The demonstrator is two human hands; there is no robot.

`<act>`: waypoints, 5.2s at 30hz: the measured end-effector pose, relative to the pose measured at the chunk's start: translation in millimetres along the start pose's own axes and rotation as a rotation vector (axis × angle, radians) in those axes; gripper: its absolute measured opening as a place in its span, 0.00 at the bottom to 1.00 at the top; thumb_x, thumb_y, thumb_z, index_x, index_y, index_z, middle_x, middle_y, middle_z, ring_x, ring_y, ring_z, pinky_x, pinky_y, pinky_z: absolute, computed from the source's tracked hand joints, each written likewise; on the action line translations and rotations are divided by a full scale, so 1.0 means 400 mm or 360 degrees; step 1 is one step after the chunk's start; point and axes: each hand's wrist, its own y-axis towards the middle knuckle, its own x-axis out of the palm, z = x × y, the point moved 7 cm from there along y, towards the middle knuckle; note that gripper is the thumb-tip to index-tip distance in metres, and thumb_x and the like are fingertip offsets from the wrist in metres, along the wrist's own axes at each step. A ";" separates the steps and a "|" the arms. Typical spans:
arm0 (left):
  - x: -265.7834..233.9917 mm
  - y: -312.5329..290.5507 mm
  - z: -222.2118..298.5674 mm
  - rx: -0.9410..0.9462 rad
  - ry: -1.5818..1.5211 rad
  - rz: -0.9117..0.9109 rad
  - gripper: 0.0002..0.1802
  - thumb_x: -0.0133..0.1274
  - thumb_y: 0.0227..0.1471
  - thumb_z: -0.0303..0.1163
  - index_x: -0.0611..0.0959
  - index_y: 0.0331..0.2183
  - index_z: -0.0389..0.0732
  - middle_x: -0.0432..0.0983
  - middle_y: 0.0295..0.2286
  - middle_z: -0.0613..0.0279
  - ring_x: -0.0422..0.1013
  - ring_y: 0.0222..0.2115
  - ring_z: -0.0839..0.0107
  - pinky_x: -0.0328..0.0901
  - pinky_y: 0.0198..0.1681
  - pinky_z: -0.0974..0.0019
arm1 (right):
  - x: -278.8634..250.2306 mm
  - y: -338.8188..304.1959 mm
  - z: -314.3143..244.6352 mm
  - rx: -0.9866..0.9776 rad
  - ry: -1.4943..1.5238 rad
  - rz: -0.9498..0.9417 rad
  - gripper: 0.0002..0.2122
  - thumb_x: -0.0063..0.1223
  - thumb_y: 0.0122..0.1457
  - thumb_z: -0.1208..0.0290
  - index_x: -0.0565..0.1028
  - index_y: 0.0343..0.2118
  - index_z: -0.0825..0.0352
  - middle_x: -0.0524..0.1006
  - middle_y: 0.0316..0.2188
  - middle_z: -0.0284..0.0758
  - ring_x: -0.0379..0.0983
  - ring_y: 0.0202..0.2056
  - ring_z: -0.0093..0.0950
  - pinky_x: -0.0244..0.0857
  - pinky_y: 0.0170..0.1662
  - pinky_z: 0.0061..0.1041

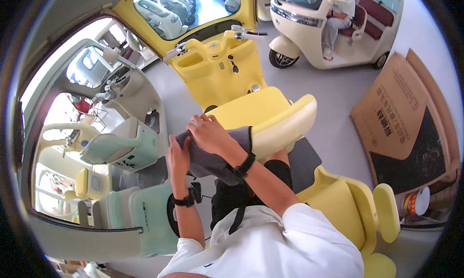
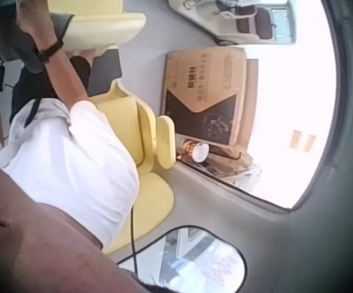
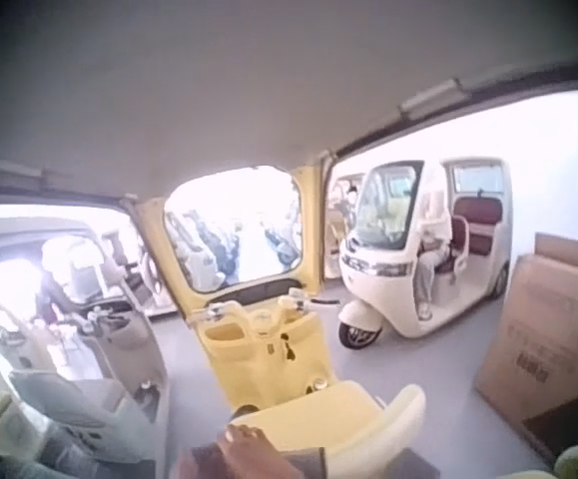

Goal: Cleaning the surfaces of multiple electric mobility scooters using a rag.

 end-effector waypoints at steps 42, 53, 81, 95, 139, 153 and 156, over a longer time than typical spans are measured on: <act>0.176 -0.013 0.276 0.0419 0.0063 -0.0816 0.29 0.40 0.56 0.54 0.77 0.42 0.38 0.77 0.35 0.48 0.72 0.39 0.50 0.64 0.45 0.53 | -0.230 -0.174 0.198 0.0664 -0.0488 -0.0285 0.14 0.45 0.54 0.60 0.79 0.25 0.63 0.77 0.20 0.39 0.75 0.23 0.38 0.68 0.32 0.35; 0.026 -0.057 -0.077 0.0229 -0.0354 -0.0440 0.20 0.43 0.59 0.43 0.72 0.47 0.41 0.66 0.44 0.53 0.61 0.50 0.55 0.53 0.55 0.57 | -0.008 -0.129 -0.152 0.0011 -0.0391 -0.0285 0.27 0.53 0.51 0.59 0.66 0.51 0.69 0.70 0.47 0.46 0.65 0.49 0.42 0.53 0.56 0.42; 0.318 -0.056 0.587 0.0910 0.0189 -0.0009 0.12 0.45 0.51 0.37 0.78 0.27 0.39 0.76 0.23 0.57 0.74 0.26 0.61 0.67 0.31 0.62 | -0.429 -0.335 0.330 0.0599 -0.0314 0.0401 0.10 0.42 0.58 0.69 0.74 0.37 0.66 0.76 0.38 0.39 0.69 0.44 0.38 0.55 0.53 0.36; 0.377 0.027 0.572 0.0626 -0.0289 -0.0733 0.24 0.44 0.50 0.47 0.80 0.34 0.35 0.77 0.33 0.44 0.74 0.35 0.51 0.67 0.40 0.53 | -0.435 -0.272 0.540 0.0864 -0.0808 -0.0215 0.13 0.38 0.59 0.63 0.72 0.36 0.67 0.74 0.42 0.44 0.68 0.45 0.47 0.62 0.46 0.37; 0.231 0.100 -0.192 0.0026 -0.1096 -0.0564 0.19 0.38 0.56 0.37 0.78 0.36 0.31 0.76 0.33 0.48 0.72 0.37 0.58 0.62 0.45 0.63 | -0.039 -0.041 0.079 0.0756 -0.0335 -0.0652 0.15 0.43 0.59 0.58 0.73 0.34 0.67 0.78 0.27 0.44 0.75 0.33 0.41 0.68 0.38 0.37; 0.141 -0.195 0.174 0.0432 -0.0102 0.0060 0.31 0.47 0.52 0.38 0.63 0.56 0.37 0.54 0.56 0.45 0.46 0.59 0.45 0.37 0.59 0.36 | -0.185 -0.272 0.008 -0.0153 -0.0441 0.0126 0.16 0.56 0.44 0.72 0.69 0.39 0.61 0.71 0.46 0.37 0.65 0.49 0.38 0.53 0.52 0.42; 0.156 -0.210 0.260 0.0501 0.0010 0.0100 0.32 0.49 0.51 0.47 0.66 0.55 0.45 0.52 0.58 0.51 0.41 0.61 0.48 0.28 0.55 0.27 | -0.304 -0.343 0.173 0.0130 -0.0601 0.0283 0.15 0.51 0.48 0.71 0.69 0.41 0.64 0.71 0.46 0.39 0.64 0.50 0.39 0.48 0.55 0.43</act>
